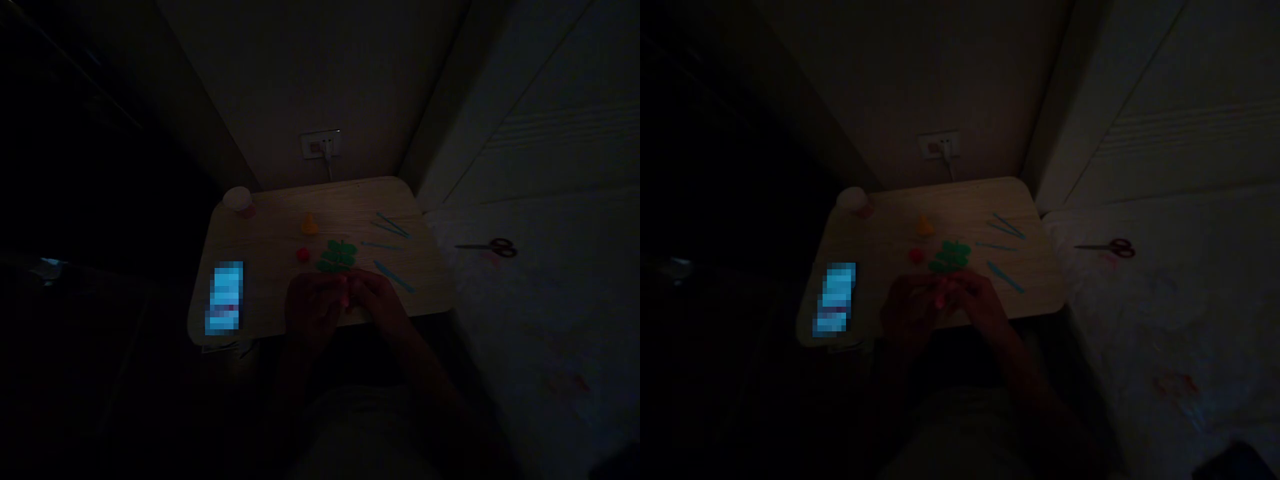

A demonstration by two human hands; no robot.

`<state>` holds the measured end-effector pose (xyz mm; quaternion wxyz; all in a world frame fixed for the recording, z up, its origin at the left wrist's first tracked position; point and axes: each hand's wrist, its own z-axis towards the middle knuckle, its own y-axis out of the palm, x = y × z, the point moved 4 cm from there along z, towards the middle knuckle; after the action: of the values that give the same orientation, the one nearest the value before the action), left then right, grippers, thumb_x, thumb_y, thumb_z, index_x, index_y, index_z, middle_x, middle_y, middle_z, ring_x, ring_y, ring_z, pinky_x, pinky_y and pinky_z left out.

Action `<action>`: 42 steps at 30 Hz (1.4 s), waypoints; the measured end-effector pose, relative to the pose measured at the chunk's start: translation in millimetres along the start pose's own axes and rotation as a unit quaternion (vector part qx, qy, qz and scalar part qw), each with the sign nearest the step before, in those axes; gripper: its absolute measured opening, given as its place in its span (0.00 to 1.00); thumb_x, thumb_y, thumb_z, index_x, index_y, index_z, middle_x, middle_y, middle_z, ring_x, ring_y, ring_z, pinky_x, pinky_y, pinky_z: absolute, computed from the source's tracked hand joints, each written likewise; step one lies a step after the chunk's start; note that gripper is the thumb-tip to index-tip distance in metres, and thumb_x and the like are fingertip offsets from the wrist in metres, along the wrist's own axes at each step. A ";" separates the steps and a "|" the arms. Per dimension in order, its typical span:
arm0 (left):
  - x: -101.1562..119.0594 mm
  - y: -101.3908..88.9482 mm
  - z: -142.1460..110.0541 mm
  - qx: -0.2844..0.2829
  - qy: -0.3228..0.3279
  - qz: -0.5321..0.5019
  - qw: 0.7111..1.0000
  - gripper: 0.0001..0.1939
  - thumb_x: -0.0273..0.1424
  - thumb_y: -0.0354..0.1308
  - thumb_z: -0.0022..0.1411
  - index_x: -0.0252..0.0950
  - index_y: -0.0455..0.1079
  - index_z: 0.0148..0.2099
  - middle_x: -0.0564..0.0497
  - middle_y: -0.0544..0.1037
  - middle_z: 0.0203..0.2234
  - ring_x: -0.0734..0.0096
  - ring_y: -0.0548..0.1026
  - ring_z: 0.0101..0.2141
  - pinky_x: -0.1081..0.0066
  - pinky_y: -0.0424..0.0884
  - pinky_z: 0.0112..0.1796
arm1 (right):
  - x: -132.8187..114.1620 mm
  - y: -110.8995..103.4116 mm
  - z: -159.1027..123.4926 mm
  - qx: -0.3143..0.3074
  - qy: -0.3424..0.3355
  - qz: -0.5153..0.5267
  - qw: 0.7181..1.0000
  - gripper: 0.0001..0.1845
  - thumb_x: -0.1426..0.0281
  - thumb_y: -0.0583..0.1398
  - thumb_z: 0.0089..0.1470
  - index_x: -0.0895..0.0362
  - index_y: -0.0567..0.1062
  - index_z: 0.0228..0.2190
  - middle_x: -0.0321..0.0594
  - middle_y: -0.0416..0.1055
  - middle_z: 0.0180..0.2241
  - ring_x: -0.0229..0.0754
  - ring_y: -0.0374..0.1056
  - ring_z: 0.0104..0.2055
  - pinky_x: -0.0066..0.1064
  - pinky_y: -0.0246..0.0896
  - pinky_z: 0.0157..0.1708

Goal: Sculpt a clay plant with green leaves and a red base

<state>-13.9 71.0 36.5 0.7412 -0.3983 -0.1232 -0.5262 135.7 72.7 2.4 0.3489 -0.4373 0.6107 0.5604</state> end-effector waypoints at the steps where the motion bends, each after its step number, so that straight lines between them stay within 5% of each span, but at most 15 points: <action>1: -0.7 0.4 -0.7 -0.004 0.002 0.019 1.000 0.11 0.27 0.65 0.66 0.47 0.81 0.48 0.49 0.85 0.45 0.60 0.81 0.44 0.59 0.75 0.48 | 0.7 0.3 -0.4 -0.002 0.003 -0.004 1.000 0.19 0.54 0.74 0.49 0.55 0.83 0.35 0.35 0.80 0.24 0.39 0.75 0.25 0.28 0.72 0.26; 7: -5.8 2.2 -1.4 -0.016 -0.018 0.002 1.000 0.10 0.29 0.64 0.68 0.46 0.81 0.49 0.47 0.82 0.47 0.59 0.80 0.46 0.60 0.76 0.47 | 9.0 1.8 -2.9 0.000 0.011 -0.007 1.000 0.23 0.64 0.79 0.40 0.51 0.86 0.41 0.38 0.86 0.36 0.46 0.82 0.37 0.37 0.79 0.41; 16: -4.6 5.3 -0.5 -0.044 -0.053 -0.090 0.994 0.23 0.26 0.62 0.69 0.42 0.71 0.64 0.43 0.80 0.51 0.58 0.76 0.50 0.59 0.74 0.50 | 1.2 -2.0 -2.8 0.047 -0.024 -0.032 0.998 0.15 0.62 0.77 0.44 0.53 0.86 0.35 0.39 0.85 0.31 0.43 0.79 0.30 0.30 0.75 0.28; 25: -6.3 10.9 2.6 -0.062 -0.030 -0.135 0.988 0.14 0.28 0.66 0.68 0.44 0.79 0.54 0.46 0.83 0.46 0.58 0.77 0.49 0.57 0.73 0.51 | 2.6 -3.9 0.0 0.046 -0.040 -0.028 0.998 0.13 0.65 0.75 0.45 0.52 0.86 0.35 0.34 0.81 0.27 0.40 0.76 0.27 0.29 0.73 0.28; 30: -9.3 10.2 -0.4 -0.045 -0.024 -0.121 0.991 0.16 0.30 0.69 0.67 0.45 0.79 0.56 0.48 0.84 0.45 0.59 0.77 0.48 0.59 0.72 0.50 | 1.5 -6.2 1.1 0.019 -0.024 -0.055 0.998 0.09 0.64 0.75 0.45 0.55 0.85 0.27 0.35 0.79 0.23 0.37 0.72 0.24 0.26 0.70 0.26; 35: -15.4 9.9 -2.6 -0.076 -0.032 -0.126 0.989 0.26 0.37 0.71 0.65 0.48 0.74 0.64 0.44 0.78 0.59 0.55 0.72 0.59 0.54 0.69 0.59 | 0.0 -4.2 -3.9 0.017 -0.018 -0.074 0.997 0.11 0.63 0.75 0.45 0.55 0.84 0.22 0.38 0.80 0.23 0.40 0.74 0.25 0.28 0.70 0.28; 42: -20.8 16.7 -8.0 -0.134 -0.071 -0.217 0.964 0.30 0.40 0.71 0.64 0.49 0.72 0.67 0.44 0.78 0.59 0.53 0.75 0.59 0.54 0.71 0.60 | -7.0 3.9 -9.8 0.042 -0.050 -0.085 0.994 0.19 0.60 0.73 0.51 0.56 0.79 0.16 0.36 0.74 0.17 0.37 0.69 0.22 0.27 0.62 0.23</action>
<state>-9.8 81.6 11.0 0.5385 -0.4937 -0.1877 -0.6566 135.3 64.0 11.6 0.4430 -0.4442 0.5761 0.5240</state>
